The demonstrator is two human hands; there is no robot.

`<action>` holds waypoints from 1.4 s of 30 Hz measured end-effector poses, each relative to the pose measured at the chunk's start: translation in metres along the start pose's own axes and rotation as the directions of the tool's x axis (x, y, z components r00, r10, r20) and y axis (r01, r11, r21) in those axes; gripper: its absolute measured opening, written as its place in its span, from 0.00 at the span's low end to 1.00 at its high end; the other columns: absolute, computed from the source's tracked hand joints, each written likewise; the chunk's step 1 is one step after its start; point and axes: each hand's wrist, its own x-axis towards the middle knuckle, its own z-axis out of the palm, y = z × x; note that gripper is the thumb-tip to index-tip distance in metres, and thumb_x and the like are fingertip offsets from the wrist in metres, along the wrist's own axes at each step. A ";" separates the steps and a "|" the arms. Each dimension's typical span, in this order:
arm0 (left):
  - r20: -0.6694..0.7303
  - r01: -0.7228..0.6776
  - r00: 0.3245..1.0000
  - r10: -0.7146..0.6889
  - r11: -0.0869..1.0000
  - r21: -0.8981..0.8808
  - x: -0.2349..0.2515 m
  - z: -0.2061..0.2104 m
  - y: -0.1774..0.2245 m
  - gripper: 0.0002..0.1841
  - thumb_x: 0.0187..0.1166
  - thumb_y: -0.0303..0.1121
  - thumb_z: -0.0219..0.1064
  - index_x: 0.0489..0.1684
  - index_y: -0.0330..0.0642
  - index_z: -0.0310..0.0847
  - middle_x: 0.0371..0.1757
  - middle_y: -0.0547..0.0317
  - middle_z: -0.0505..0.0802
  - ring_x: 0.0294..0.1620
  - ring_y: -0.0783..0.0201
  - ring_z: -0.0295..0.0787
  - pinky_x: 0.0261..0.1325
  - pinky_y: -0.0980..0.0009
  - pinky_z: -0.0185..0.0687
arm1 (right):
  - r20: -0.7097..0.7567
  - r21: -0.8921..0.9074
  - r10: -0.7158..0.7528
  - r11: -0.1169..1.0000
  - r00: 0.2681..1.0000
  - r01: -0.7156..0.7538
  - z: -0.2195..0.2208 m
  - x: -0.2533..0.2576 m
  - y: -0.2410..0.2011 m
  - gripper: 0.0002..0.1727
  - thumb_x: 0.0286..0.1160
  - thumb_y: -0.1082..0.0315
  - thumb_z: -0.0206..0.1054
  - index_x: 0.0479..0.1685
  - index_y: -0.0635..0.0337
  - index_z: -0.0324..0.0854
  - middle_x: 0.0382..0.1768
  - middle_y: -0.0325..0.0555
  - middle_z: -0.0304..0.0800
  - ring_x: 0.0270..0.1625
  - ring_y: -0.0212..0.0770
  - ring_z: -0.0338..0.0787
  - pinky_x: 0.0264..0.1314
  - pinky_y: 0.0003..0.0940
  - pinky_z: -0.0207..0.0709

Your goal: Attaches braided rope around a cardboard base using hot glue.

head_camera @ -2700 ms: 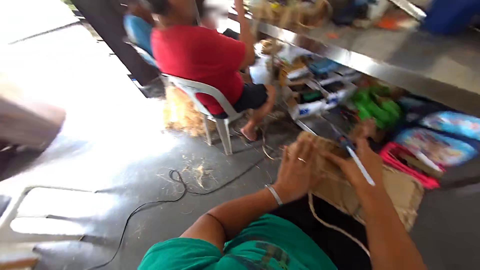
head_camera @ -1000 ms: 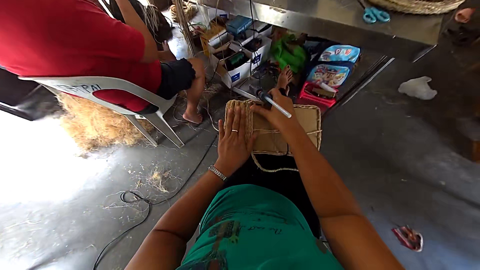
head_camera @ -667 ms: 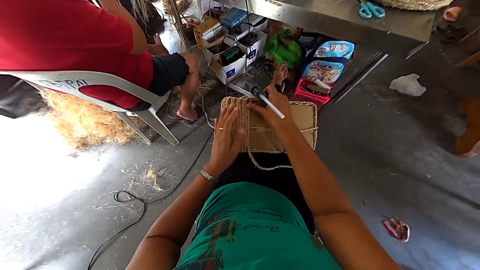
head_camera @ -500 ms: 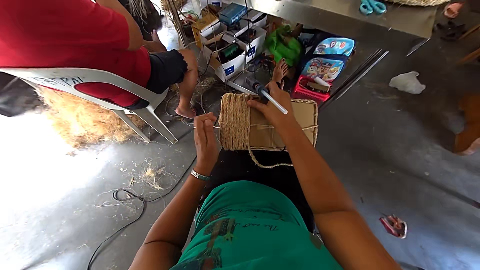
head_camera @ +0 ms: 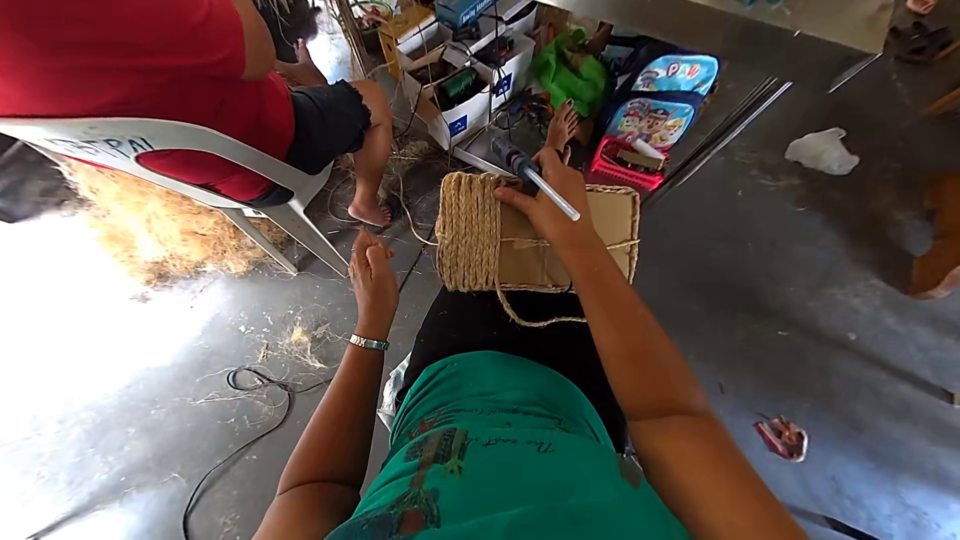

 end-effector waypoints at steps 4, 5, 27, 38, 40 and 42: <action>0.131 -0.055 0.990 0.042 0.994 0.096 -0.001 0.009 0.019 0.14 0.78 0.27 0.48 0.58 0.34 0.70 0.56 0.44 0.84 0.55 0.54 0.84 0.52 0.55 0.82 | -0.003 0.002 -0.004 1.000 1.000 0.004 0.001 0.001 0.001 0.40 0.65 0.40 0.79 0.62 0.68 0.77 0.46 0.61 0.91 0.53 0.60 0.91 0.62 0.61 0.79; 0.150 -0.092 0.986 0.076 0.990 0.107 0.000 0.014 0.027 0.16 0.79 0.27 0.50 0.63 0.34 0.70 0.61 0.43 0.83 0.59 0.53 0.83 0.54 0.55 0.82 | -0.003 0.003 -0.009 1.000 1.000 0.009 0.002 0.001 0.002 0.40 0.65 0.40 0.79 0.62 0.68 0.77 0.46 0.61 0.91 0.53 0.60 0.91 0.63 0.61 0.78; 0.369 -0.288 0.910 0.187 0.927 0.240 0.022 0.077 0.064 0.28 0.82 0.60 0.62 0.83 0.72 0.71 0.95 0.38 0.48 0.87 0.39 0.64 0.70 0.43 0.78 | 0.013 0.036 -0.018 0.999 1.000 0.018 -0.007 -0.002 0.005 0.33 0.73 0.42 0.74 0.60 0.64 0.79 0.44 0.56 0.91 0.49 0.53 0.92 0.56 0.52 0.83; 0.376 -0.251 0.915 0.148 0.938 0.241 0.030 0.076 0.064 0.32 0.76 0.57 0.67 0.83 0.70 0.69 0.95 0.37 0.46 0.83 0.38 0.69 0.64 0.45 0.83 | -0.087 0.210 -0.105 0.970 0.991 0.121 -0.011 -0.005 0.010 0.29 0.77 0.47 0.72 0.61 0.65 0.82 0.51 0.53 0.91 0.54 0.42 0.91 0.63 0.42 0.83; 0.381 -0.274 0.906 0.184 0.942 0.195 0.031 0.074 0.060 0.32 0.77 0.58 0.66 0.84 0.69 0.69 0.95 0.37 0.45 0.87 0.39 0.63 0.68 0.45 0.81 | -0.142 0.292 -0.130 0.942 0.981 0.167 -0.024 -0.018 0.013 0.25 0.84 0.49 0.66 0.62 0.64 0.83 0.50 0.49 0.91 0.51 0.37 0.91 0.60 0.39 0.85; 0.379 -0.292 0.900 0.215 0.943 0.159 0.030 0.071 0.055 0.32 0.77 0.58 0.66 0.84 0.69 0.69 0.95 0.37 0.46 0.89 0.39 0.58 0.72 0.45 0.78 | -0.109 0.378 -0.106 0.915 0.988 0.140 -0.040 -0.039 0.015 0.22 0.89 0.51 0.60 0.61 0.62 0.82 0.46 0.44 0.92 0.37 0.32 0.90 0.41 0.35 0.87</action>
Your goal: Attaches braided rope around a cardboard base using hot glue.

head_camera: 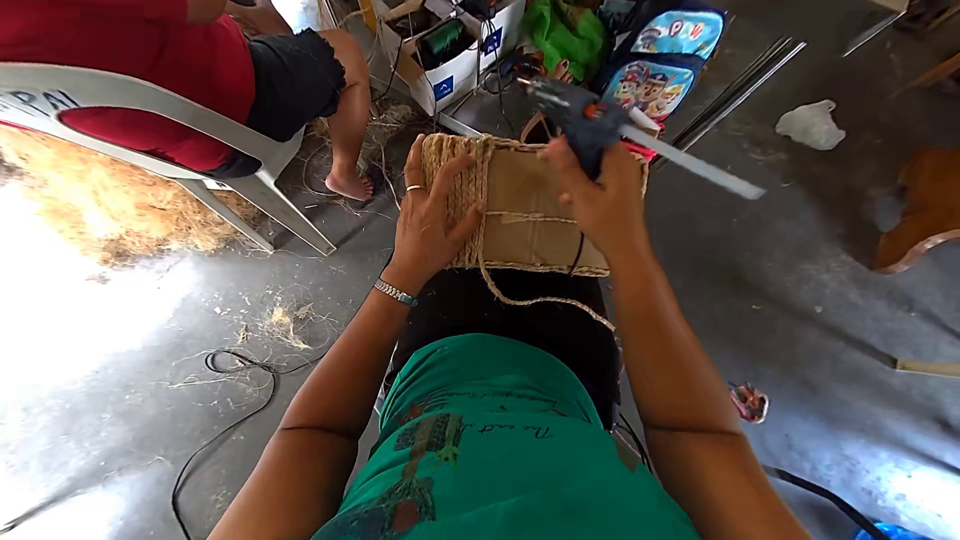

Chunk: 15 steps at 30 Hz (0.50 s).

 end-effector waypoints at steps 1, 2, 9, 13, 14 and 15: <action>-0.008 -0.009 1.000 0.009 1.000 -0.005 -0.001 -0.001 -0.002 0.32 0.77 0.57 0.66 0.84 0.69 0.70 0.95 0.37 0.47 0.90 0.39 0.58 0.73 0.45 0.78 | 0.035 0.063 0.026 0.998 0.999 -0.028 -0.007 -0.013 -0.002 0.21 0.91 0.52 0.58 0.60 0.62 0.82 0.45 0.42 0.93 0.30 0.31 0.87 0.32 0.32 0.84; -0.014 -0.016 1.000 0.016 1.000 -0.013 -0.003 -0.002 -0.003 0.31 0.78 0.56 0.66 0.84 0.68 0.70 0.94 0.36 0.47 0.90 0.39 0.57 0.74 0.45 0.76 | 0.078 0.110 0.056 0.992 0.995 -0.064 -0.013 -0.027 -0.003 0.20 0.92 0.53 0.56 0.59 0.61 0.82 0.45 0.41 0.94 0.25 0.29 0.85 0.27 0.30 0.83; -0.017 -0.030 0.999 0.029 0.999 -0.023 -0.006 0.000 -0.003 0.32 0.80 0.58 0.65 0.85 0.69 0.68 0.94 0.34 0.46 0.90 0.38 0.57 0.75 0.44 0.76 | 0.334 -0.057 0.105 0.994 0.937 -0.091 -0.029 -0.100 -0.005 0.17 0.87 0.49 0.63 0.51 0.53 0.87 0.28 0.36 0.89 0.18 0.29 0.81 0.18 0.29 0.77; 0.054 -0.051 0.997 0.055 0.996 -0.069 -0.005 -0.007 0.000 0.34 0.80 0.57 0.64 0.88 0.66 0.65 0.94 0.32 0.41 0.93 0.38 0.47 0.83 0.45 0.68 | 0.359 -0.125 0.061 0.992 0.931 -0.017 -0.023 -0.102 -0.002 0.17 0.87 0.49 0.63 0.51 0.54 0.86 0.32 0.34 0.91 0.27 0.26 0.87 0.27 0.28 0.84; 0.085 -0.048 0.995 0.054 0.996 -0.072 -0.005 -0.010 0.000 0.35 0.80 0.58 0.65 0.90 0.67 0.63 0.94 0.33 0.39 0.94 0.38 0.45 0.83 0.45 0.67 | 0.363 -0.152 0.058 0.988 0.930 -0.002 -0.023 -0.102 -0.003 0.18 0.87 0.49 0.63 0.51 0.54 0.86 0.33 0.34 0.91 0.30 0.26 0.88 0.32 0.28 0.85; 0.112 -0.043 0.992 0.051 0.997 -0.068 -0.004 -0.012 0.000 0.37 0.78 0.58 0.66 0.90 0.68 0.60 0.95 0.34 0.38 0.94 0.38 0.44 0.83 0.44 0.68 | 0.364 -0.176 0.053 0.984 0.930 0.013 -0.022 -0.101 -0.003 0.19 0.87 0.48 0.62 0.52 0.55 0.85 0.33 0.35 0.91 0.31 0.26 0.89 0.34 0.29 0.86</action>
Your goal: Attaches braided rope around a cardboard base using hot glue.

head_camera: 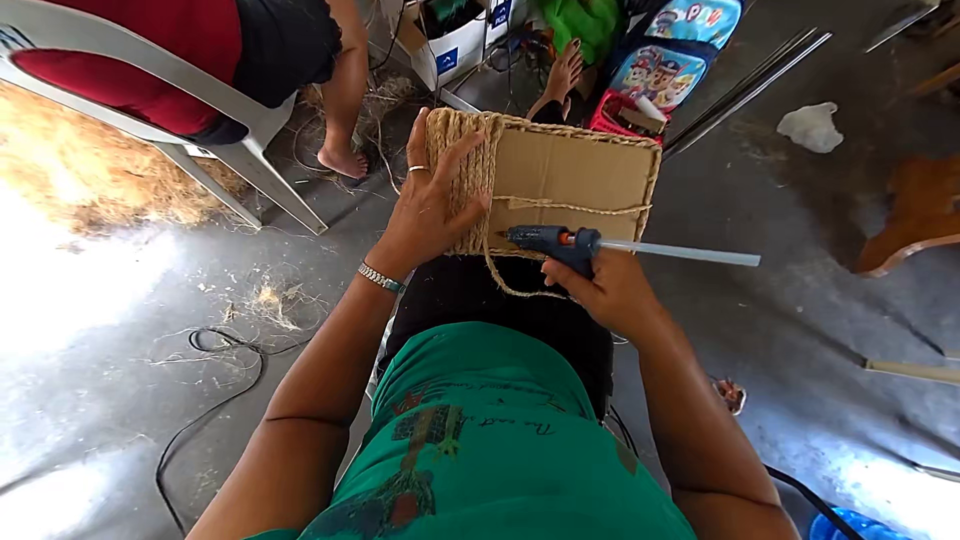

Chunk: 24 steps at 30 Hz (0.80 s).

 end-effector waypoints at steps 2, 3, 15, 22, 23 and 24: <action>0.040 0.010 0.999 -0.010 1.000 0.013 0.000 -0.004 0.000 0.42 0.73 0.59 0.70 0.91 0.70 0.58 0.95 0.35 0.35 0.94 0.37 0.44 0.81 0.44 0.69 | 0.004 -0.021 -0.002 1.000 1.000 0.002 0.001 0.002 0.000 0.21 0.87 0.46 0.61 0.52 0.55 0.85 0.32 0.35 0.90 0.29 0.27 0.88 0.33 0.30 0.85; 0.058 0.011 0.998 -0.012 1.000 0.018 0.000 -0.005 -0.001 0.44 0.71 0.59 0.72 0.92 0.71 0.56 0.95 0.35 0.34 0.94 0.37 0.44 0.81 0.44 0.69 | 0.009 -0.019 -0.004 1.000 1.000 0.005 0.002 0.003 0.001 0.21 0.87 0.46 0.61 0.51 0.54 0.85 0.31 0.35 0.89 0.29 0.28 0.87 0.32 0.30 0.84; 0.108 -0.004 0.994 0.000 0.999 0.037 0.002 -0.008 -0.003 0.47 0.69 0.60 0.72 0.93 0.71 0.52 0.94 0.34 0.31 0.92 0.33 0.48 0.77 0.37 0.70 | 0.031 -0.096 0.008 0.995 0.999 -0.005 -0.002 0.004 -0.004 0.22 0.88 0.44 0.59 0.53 0.54 0.85 0.29 0.36 0.88 0.29 0.29 0.87 0.33 0.32 0.84; 0.125 0.005 0.992 -0.009 1.000 0.031 0.000 -0.010 0.000 0.47 0.68 0.59 0.73 0.93 0.71 0.53 0.95 0.35 0.30 0.93 0.33 0.45 0.79 0.37 0.67 | 0.056 -0.113 -0.004 0.994 0.998 0.011 -0.002 0.001 -0.004 0.25 0.87 0.42 0.59 0.53 0.56 0.85 0.33 0.39 0.89 0.34 0.32 0.90 0.40 0.36 0.87; 0.130 -0.002 0.991 -0.003 0.999 0.032 0.000 -0.010 0.000 0.48 0.67 0.59 0.73 0.93 0.71 0.52 0.95 0.35 0.30 0.92 0.33 0.45 0.78 0.37 0.68 | 0.049 -0.106 0.010 0.994 0.999 -0.004 -0.002 0.002 -0.005 0.24 0.87 0.42 0.59 0.51 0.55 0.85 0.31 0.39 0.88 0.31 0.31 0.88 0.36 0.34 0.85; 0.134 -0.010 0.991 0.005 0.999 0.038 0.000 -0.010 0.000 0.49 0.66 0.58 0.74 0.93 0.72 0.51 0.94 0.34 0.30 0.92 0.33 0.47 0.78 0.37 0.69 | 0.041 -0.096 0.025 0.995 0.999 -0.021 -0.003 0.004 -0.006 0.23 0.87 0.43 0.59 0.51 0.55 0.85 0.29 0.38 0.87 0.28 0.31 0.87 0.32 0.34 0.84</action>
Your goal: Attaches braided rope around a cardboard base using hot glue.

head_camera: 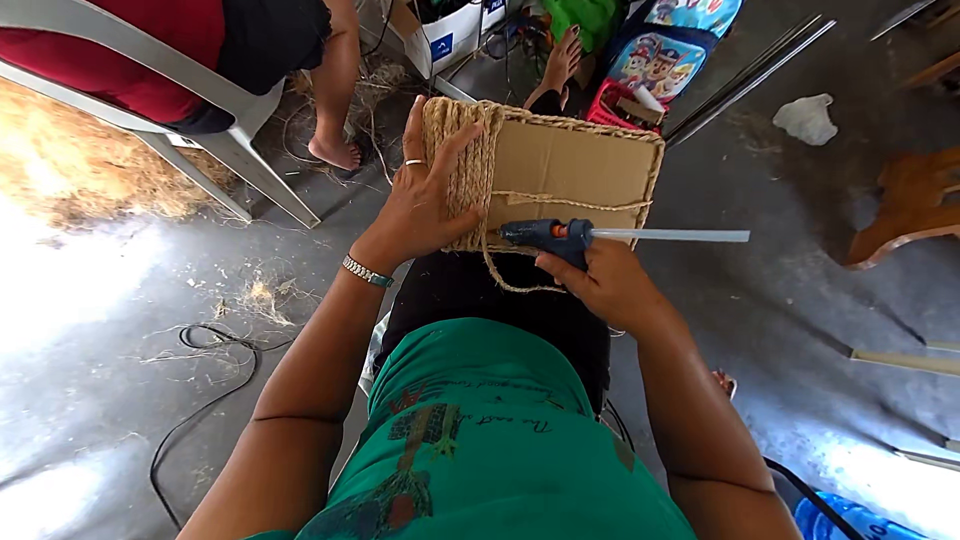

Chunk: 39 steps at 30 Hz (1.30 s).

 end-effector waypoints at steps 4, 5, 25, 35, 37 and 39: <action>0.004 -0.003 1.000 0.003 1.000 0.003 -0.002 -0.001 -0.001 0.52 0.63 0.56 0.76 0.93 0.73 0.50 0.94 0.35 0.29 0.94 0.33 0.39 0.81 0.33 0.61 | -0.040 -0.019 0.011 1.000 0.999 -0.012 -0.003 0.008 -0.003 0.25 0.89 0.43 0.56 0.54 0.58 0.83 0.29 0.42 0.87 0.26 0.35 0.87 0.29 0.37 0.84; 0.005 0.003 1.000 -0.003 1.000 0.006 -0.002 -0.001 -0.001 0.52 0.62 0.56 0.77 0.93 0.74 0.49 0.95 0.36 0.28 0.94 0.33 0.38 0.81 0.33 0.61 | -0.048 -0.022 0.013 1.000 0.999 -0.014 -0.003 0.009 -0.003 0.26 0.89 0.42 0.56 0.54 0.57 0.83 0.29 0.42 0.87 0.26 0.35 0.86 0.29 0.37 0.84; 0.021 0.041 0.999 -0.042 0.999 0.033 -0.004 -0.003 0.003 0.54 0.59 0.59 0.78 0.93 0.79 0.48 0.95 0.41 0.27 0.94 0.33 0.39 0.80 0.28 0.56 | -0.001 -0.043 -0.027 0.999 1.000 0.027 -0.002 0.001 0.000 0.25 0.87 0.43 0.58 0.53 0.56 0.86 0.34 0.42 0.90 0.37 0.35 0.91 0.41 0.41 0.86; -0.008 0.013 1.000 -0.013 0.999 0.051 -0.012 0.000 0.003 0.54 0.60 0.60 0.77 0.93 0.79 0.47 0.95 0.41 0.26 0.94 0.33 0.38 0.81 0.28 0.55 | -0.118 0.023 -0.040 0.999 0.992 0.043 -0.009 0.029 0.006 0.25 0.88 0.46 0.60 0.51 0.62 0.86 0.31 0.44 0.90 0.31 0.36 0.89 0.38 0.39 0.85; -0.006 0.013 1.000 -0.013 0.998 0.057 -0.012 0.001 0.003 0.53 0.60 0.59 0.78 0.92 0.79 0.48 0.95 0.42 0.26 0.94 0.33 0.37 0.81 0.28 0.55 | -0.088 0.028 -0.037 0.999 0.995 0.040 -0.007 0.029 0.008 0.25 0.87 0.45 0.60 0.51 0.61 0.86 0.32 0.44 0.90 0.33 0.36 0.90 0.40 0.40 0.86; 0.002 0.018 1.000 -0.018 0.998 0.061 -0.012 0.000 0.003 0.53 0.60 0.60 0.77 0.92 0.80 0.47 0.95 0.42 0.26 0.94 0.33 0.35 0.81 0.27 0.53 | -0.076 0.011 -0.024 1.000 0.997 0.025 -0.008 0.027 0.006 0.26 0.87 0.45 0.60 0.51 0.61 0.86 0.32 0.45 0.90 0.34 0.37 0.91 0.41 0.41 0.86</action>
